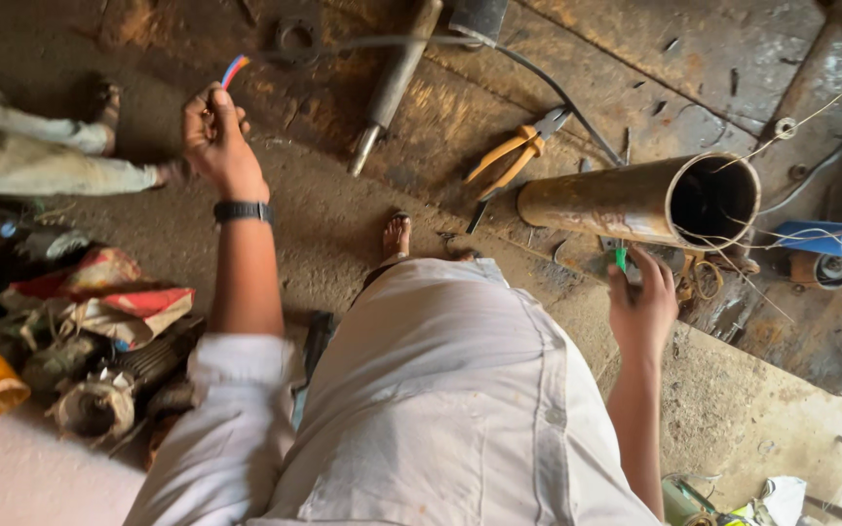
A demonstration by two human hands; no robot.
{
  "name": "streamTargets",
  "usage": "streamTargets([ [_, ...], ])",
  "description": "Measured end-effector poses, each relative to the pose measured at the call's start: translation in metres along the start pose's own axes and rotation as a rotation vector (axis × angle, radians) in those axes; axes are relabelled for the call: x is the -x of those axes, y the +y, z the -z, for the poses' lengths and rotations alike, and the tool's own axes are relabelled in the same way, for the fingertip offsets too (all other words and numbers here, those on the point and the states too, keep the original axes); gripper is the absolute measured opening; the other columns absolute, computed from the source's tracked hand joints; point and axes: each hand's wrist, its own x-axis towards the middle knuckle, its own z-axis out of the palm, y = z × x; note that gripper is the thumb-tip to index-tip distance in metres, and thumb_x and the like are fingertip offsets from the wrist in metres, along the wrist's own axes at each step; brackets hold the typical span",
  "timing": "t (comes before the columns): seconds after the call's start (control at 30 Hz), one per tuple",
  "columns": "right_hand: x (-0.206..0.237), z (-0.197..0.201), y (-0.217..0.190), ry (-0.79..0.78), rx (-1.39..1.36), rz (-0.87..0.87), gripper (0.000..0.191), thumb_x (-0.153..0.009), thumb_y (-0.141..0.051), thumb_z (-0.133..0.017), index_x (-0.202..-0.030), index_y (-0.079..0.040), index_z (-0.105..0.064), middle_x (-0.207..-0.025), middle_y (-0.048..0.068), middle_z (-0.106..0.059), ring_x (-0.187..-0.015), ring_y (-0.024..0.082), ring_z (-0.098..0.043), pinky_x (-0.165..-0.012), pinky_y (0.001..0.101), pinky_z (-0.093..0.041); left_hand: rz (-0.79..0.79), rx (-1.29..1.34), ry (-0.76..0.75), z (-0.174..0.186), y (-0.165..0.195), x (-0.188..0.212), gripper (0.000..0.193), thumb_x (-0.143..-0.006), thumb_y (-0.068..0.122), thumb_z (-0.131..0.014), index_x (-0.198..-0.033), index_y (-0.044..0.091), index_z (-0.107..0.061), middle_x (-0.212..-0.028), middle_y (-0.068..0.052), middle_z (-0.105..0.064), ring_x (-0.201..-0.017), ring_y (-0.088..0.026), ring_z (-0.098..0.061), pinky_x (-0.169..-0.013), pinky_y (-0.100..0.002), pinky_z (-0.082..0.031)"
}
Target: The person stands at a workbench and strips insulation from the ends of electrical wires, using a knife to cut and peel the insulation and twisting the exposed strands. They then take a file and run it along a flat metal blade, working the surface before setting the file down.
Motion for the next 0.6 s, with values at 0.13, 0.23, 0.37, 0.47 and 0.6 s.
streamTargets([
  [0.13, 0.042, 0.038, -0.01, -0.033, -0.273, -0.404, 0.028, -0.103, -0.012, -0.064, -0.13, -0.008, -0.068, -0.12, 0.008, -0.072, -0.081, 0.013, -0.07, -0.07, 0.0268, -0.06, -0.344, -0.285, -0.2, -0.019, 0.066, 0.019, 0.011, -0.106, 0.007, -0.078, -0.115, 0.008, -0.071, -0.107, 0.002, -0.071, -0.091, -0.012, -0.069, -0.078, -0.026, -0.053],
  [0.23, 0.061, 0.062, -0.025, 0.078, -0.428, -0.298, 0.025, -0.106, -0.008, -0.065, -0.131, -0.003, -0.068, -0.118, 0.01, -0.074, -0.084, 0.011, -0.069, -0.073, 0.0254, -0.058, -0.885, -0.539, -0.355, -0.042, 0.128, 0.033, 0.015, -0.095, -0.001, -0.079, -0.105, 0.005, -0.07, -0.106, -0.007, -0.067, -0.1, -0.029, -0.068, -0.089, -0.038, -0.055],
  [0.37, 0.079, 0.087, -0.066, 0.186, -0.489, -0.093, 0.024, -0.109, 0.0, -0.063, -0.133, 0.001, -0.067, -0.12, 0.011, -0.074, -0.091, 0.008, -0.068, -0.082, 0.0235, -0.057, -1.027, -0.329, -0.667, -0.078, 0.177, 0.049, 0.019, -0.09, 0.0, -0.081, -0.103, 0.009, -0.072, -0.102, -0.011, -0.062, -0.097, -0.034, -0.065, -0.085, -0.041, -0.057],
  [0.47, 0.087, 0.102, -0.106, 0.234, -0.366, 0.103, 0.023, -0.105, 0.006, -0.063, -0.127, 0.001, -0.069, -0.114, 0.011, -0.073, -0.087, 0.009, -0.07, -0.079, 0.0226, -0.059, -0.852, -0.182, -0.964, -0.101, 0.187, 0.064, 0.02, -0.098, 0.009, -0.087, -0.111, 0.009, -0.072, -0.106, -0.006, -0.067, -0.096, -0.025, -0.069, -0.08, -0.035, -0.056],
  [0.6, 0.079, 0.102, -0.155, 0.273, -0.245, 0.278, 0.017, -0.099, 0.008, -0.071, -0.114, 0.0, -0.072, -0.104, 0.009, -0.076, -0.092, 0.015, -0.075, -0.082, 0.0243, -0.059, -0.731, -0.194, -1.136, -0.118, 0.19, 0.099, 0.026, -0.09, 0.02, -0.089, -0.105, 0.01, -0.07, -0.099, -0.002, -0.072, -0.089, -0.022, -0.07, -0.077, -0.037, -0.055],
])
